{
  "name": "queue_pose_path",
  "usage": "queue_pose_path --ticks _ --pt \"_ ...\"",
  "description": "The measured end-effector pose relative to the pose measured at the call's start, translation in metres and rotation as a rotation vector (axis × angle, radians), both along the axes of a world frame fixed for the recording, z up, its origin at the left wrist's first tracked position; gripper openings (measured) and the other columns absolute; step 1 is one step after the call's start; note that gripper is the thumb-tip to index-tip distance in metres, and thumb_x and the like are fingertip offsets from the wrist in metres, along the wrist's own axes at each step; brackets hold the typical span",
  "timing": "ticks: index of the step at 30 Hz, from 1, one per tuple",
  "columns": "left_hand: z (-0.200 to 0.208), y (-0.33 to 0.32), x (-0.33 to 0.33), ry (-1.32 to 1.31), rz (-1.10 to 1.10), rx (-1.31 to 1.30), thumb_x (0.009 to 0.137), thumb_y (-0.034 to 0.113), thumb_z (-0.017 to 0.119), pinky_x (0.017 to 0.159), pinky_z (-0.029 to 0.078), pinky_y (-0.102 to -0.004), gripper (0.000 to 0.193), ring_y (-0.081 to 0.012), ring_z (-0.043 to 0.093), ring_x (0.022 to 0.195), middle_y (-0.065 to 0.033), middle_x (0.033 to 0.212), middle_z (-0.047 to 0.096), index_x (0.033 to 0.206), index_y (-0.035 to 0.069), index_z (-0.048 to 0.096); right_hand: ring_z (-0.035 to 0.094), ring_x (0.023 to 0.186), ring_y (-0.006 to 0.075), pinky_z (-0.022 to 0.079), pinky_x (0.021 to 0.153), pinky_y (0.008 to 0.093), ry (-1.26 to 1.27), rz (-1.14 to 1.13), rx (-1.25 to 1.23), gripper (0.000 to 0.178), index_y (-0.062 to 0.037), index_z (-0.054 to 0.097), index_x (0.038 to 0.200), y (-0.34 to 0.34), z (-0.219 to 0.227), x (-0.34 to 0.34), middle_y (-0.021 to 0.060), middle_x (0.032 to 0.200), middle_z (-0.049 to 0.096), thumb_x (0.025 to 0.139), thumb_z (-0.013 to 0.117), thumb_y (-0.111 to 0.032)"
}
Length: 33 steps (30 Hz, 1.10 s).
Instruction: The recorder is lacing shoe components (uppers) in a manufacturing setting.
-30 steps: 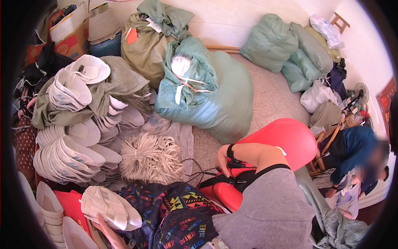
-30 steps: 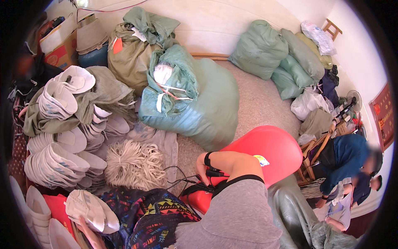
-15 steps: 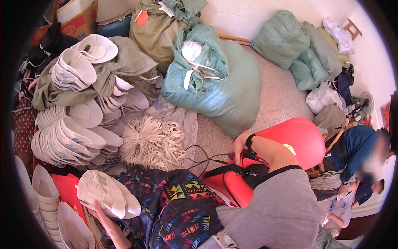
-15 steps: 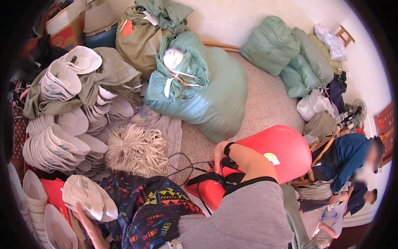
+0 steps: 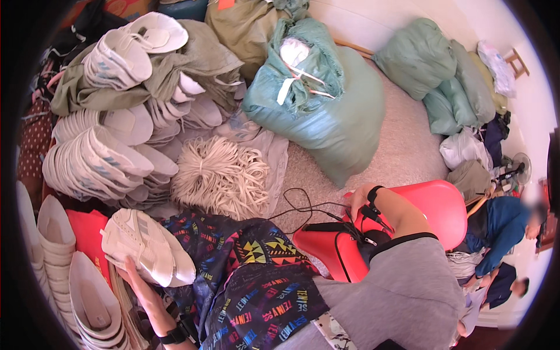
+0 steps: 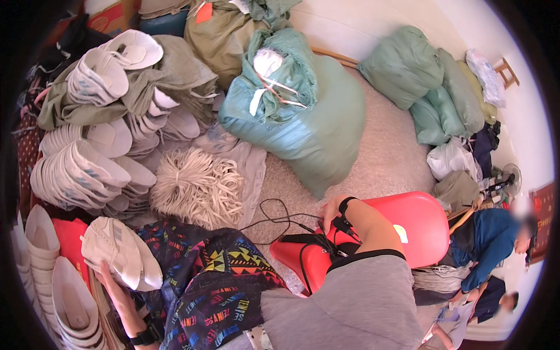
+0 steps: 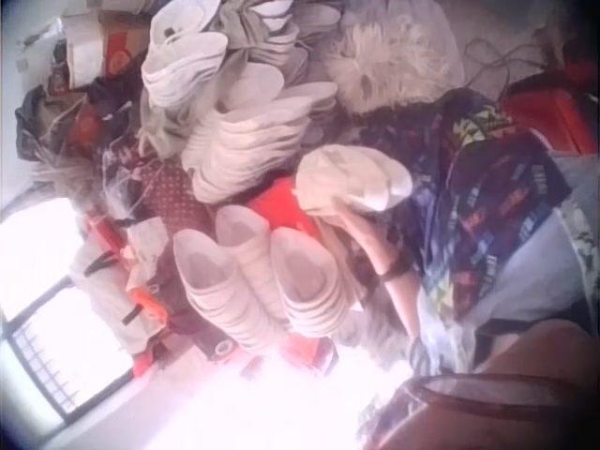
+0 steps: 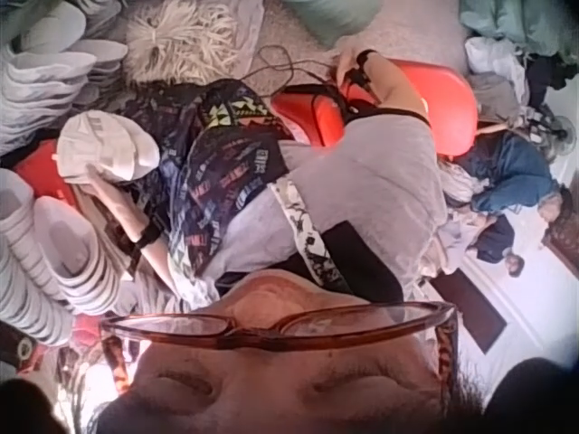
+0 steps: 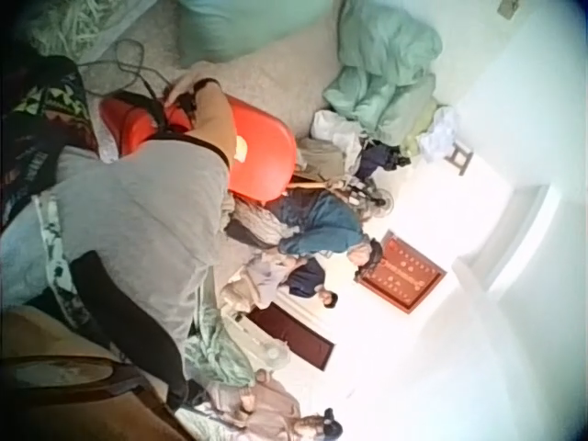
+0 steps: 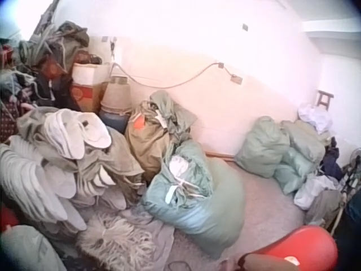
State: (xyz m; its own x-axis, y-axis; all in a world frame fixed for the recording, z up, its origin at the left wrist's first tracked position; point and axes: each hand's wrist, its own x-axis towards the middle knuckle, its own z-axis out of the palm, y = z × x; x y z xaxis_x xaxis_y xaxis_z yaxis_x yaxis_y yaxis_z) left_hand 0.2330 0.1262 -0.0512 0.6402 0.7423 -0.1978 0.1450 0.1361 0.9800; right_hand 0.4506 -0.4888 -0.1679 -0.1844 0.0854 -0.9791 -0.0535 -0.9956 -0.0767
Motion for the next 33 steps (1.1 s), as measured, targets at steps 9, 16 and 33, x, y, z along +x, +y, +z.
queue_pose_path --ticks 9,16,33 --pt "0.0 0.01 -0.01 0.001 -0.012 -0.037 0.092 0.042 0.059 0.114 0.025 -0.0391 0.084 -0.0277 0.033 0.138 -0.0161 0.153 0.029 0.154 0.005 0.014 0.058 0.118 0.0303 0.047 0.096 0.0408 -0.481 0.759 0.292 0.082 -0.0018 0.054 0.132 0.134 0.02 0.097 0.0173 0.129 0.06 0.066 0.082 -0.042" --pt "-0.005 0.006 -0.006 0.004 0.107 0.073 0.093 0.037 0.061 0.107 0.037 -0.0365 0.073 -0.0234 0.043 0.13 -0.0134 0.145 0.041 0.15 0.006 0.027 0.063 0.091 0.0178 0.052 0.081 0.0325 -0.904 0.093 1.289 0.034 -0.0009 0.059 0.115 0.356 0.084 0.054 0.0097 0.104 0.065 0.087 0.069 -0.017" --pt "0.01 -0.031 -0.072 -0.139 0.582 0.314 0.075 0.031 0.076 0.111 0.033 -0.041 0.092 -0.0299 0.039 0.131 -0.0225 0.135 0.043 0.143 -0.004 0.026 0.055 0.109 0.0258 0.043 0.097 0.0378 -0.549 0.045 1.674 0.04 0.0008 0.053 0.124 0.617 0.114 -0.099 0.0171 0.119 0.056 0.089 0.062 -0.016"
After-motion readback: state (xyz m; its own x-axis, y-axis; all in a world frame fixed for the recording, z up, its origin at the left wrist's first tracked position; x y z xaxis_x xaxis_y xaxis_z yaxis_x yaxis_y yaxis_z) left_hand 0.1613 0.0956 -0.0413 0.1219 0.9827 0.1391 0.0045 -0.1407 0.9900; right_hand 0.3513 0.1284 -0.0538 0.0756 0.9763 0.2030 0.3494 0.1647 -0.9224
